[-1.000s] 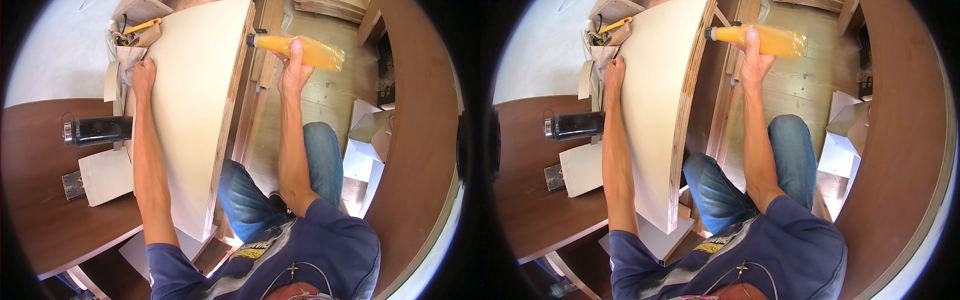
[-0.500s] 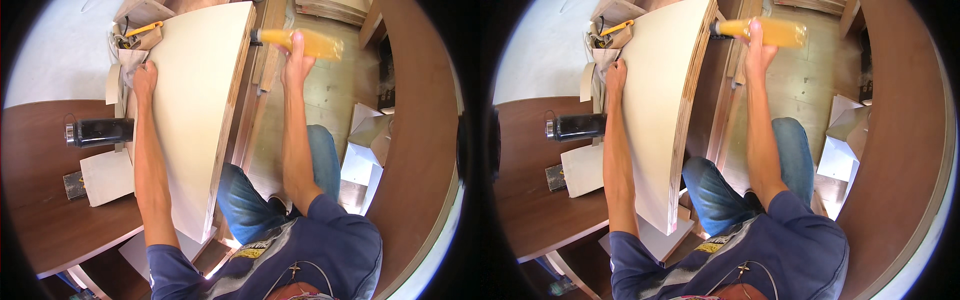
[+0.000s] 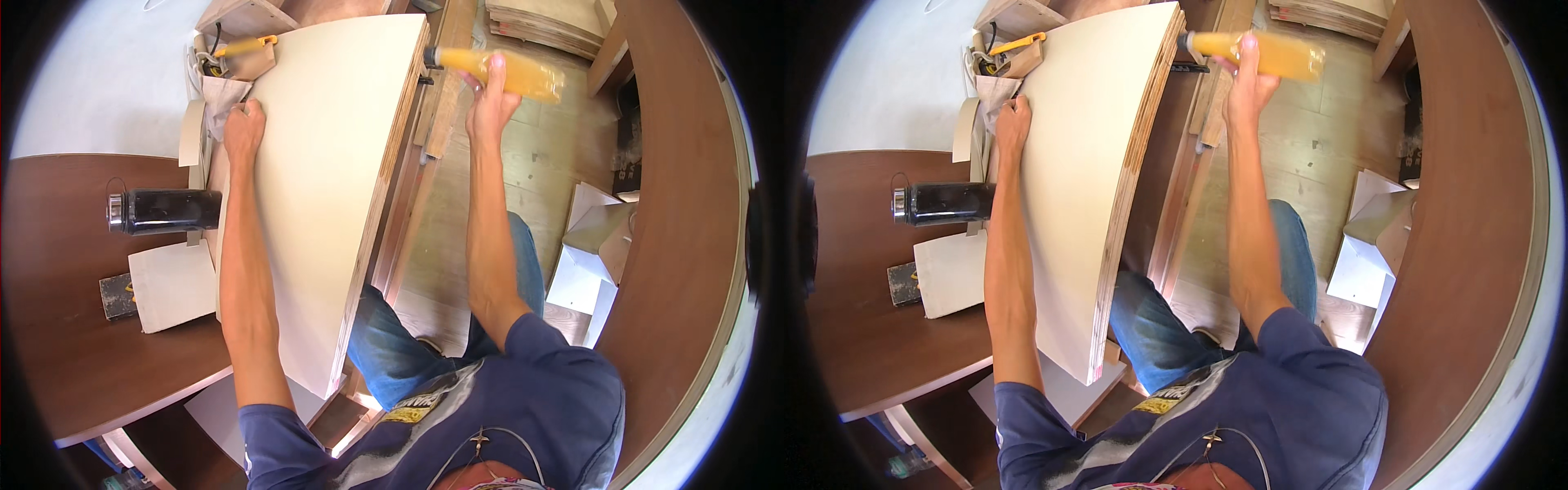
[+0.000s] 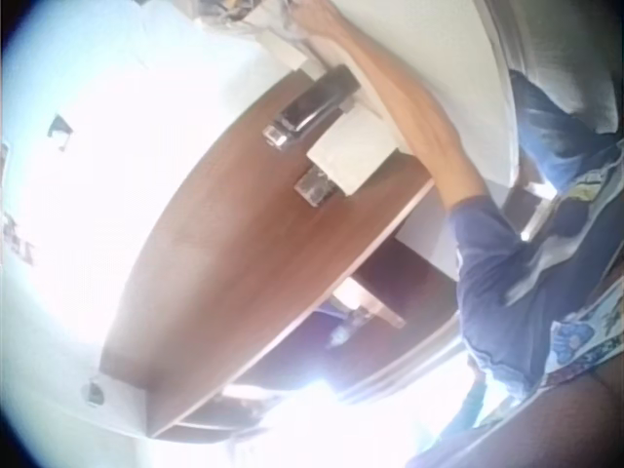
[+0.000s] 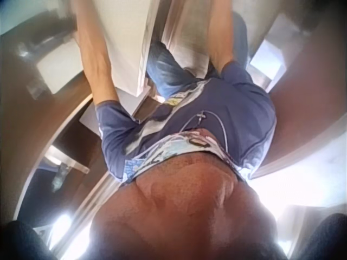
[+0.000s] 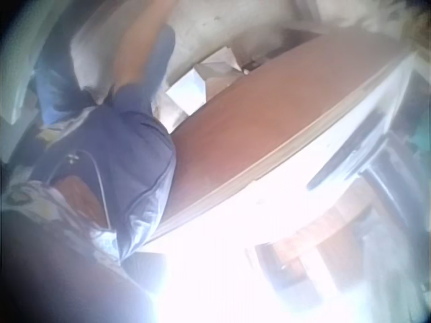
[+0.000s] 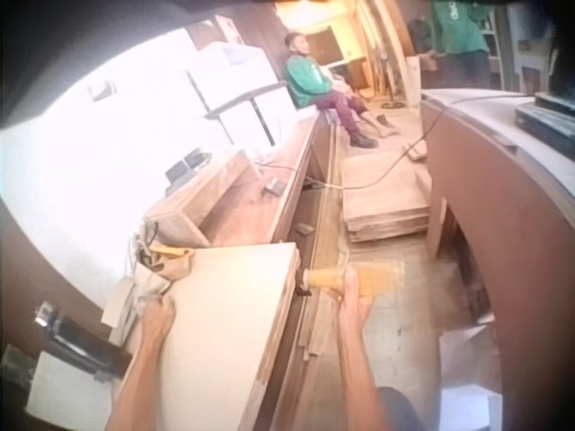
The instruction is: The person applies glue from a bottle onto the edges of a wooden board while holding it upright with one hand.
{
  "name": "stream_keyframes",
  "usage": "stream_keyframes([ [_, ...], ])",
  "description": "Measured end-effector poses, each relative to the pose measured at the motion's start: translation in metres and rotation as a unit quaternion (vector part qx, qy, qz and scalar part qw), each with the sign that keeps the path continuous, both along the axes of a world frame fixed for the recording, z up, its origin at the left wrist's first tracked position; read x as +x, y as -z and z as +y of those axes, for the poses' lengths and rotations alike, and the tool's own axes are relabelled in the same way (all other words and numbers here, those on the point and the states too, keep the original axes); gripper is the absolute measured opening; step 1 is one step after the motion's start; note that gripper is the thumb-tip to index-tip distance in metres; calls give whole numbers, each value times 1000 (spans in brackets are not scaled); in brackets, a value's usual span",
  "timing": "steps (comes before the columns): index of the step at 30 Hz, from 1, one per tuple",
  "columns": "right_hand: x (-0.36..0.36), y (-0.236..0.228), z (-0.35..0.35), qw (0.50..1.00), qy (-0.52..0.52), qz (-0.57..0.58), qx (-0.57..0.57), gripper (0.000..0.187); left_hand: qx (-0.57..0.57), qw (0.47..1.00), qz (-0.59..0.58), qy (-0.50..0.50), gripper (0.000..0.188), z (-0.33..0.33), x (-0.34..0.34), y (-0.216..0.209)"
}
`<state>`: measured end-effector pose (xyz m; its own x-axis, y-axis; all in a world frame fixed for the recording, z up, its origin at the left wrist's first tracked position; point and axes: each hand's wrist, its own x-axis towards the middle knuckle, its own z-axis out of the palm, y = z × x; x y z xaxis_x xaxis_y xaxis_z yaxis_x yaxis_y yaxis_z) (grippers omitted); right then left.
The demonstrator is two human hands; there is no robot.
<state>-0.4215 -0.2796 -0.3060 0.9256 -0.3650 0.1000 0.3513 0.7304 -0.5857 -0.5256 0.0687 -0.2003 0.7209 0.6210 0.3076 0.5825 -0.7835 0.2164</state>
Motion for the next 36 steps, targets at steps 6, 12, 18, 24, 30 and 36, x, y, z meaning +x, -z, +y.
stream_keyframes([
  [6,-3,2,10,999,14,-7,37,21,9,1000,13,-4,63,6,-3,1],
  [12,41,-4,-8,999,23,-11,-19,26,12,1000,1,11,63,4,1,5],
  [18,-56,-6,-65,996,-67,53,-19,26,11,1000,1,4,64,-4,-2,0],
  [24,-137,-21,-75,985,-152,73,45,31,4,1000,-7,11,63,8,-3,3],
  [30,-173,-23,-63,980,-170,82,68,32,12,1000,14,15,63,5,0,3],
  [36,-194,-30,-51,988,-139,68,19,32,-7,1000,11,13,64,5,-1,3],
])
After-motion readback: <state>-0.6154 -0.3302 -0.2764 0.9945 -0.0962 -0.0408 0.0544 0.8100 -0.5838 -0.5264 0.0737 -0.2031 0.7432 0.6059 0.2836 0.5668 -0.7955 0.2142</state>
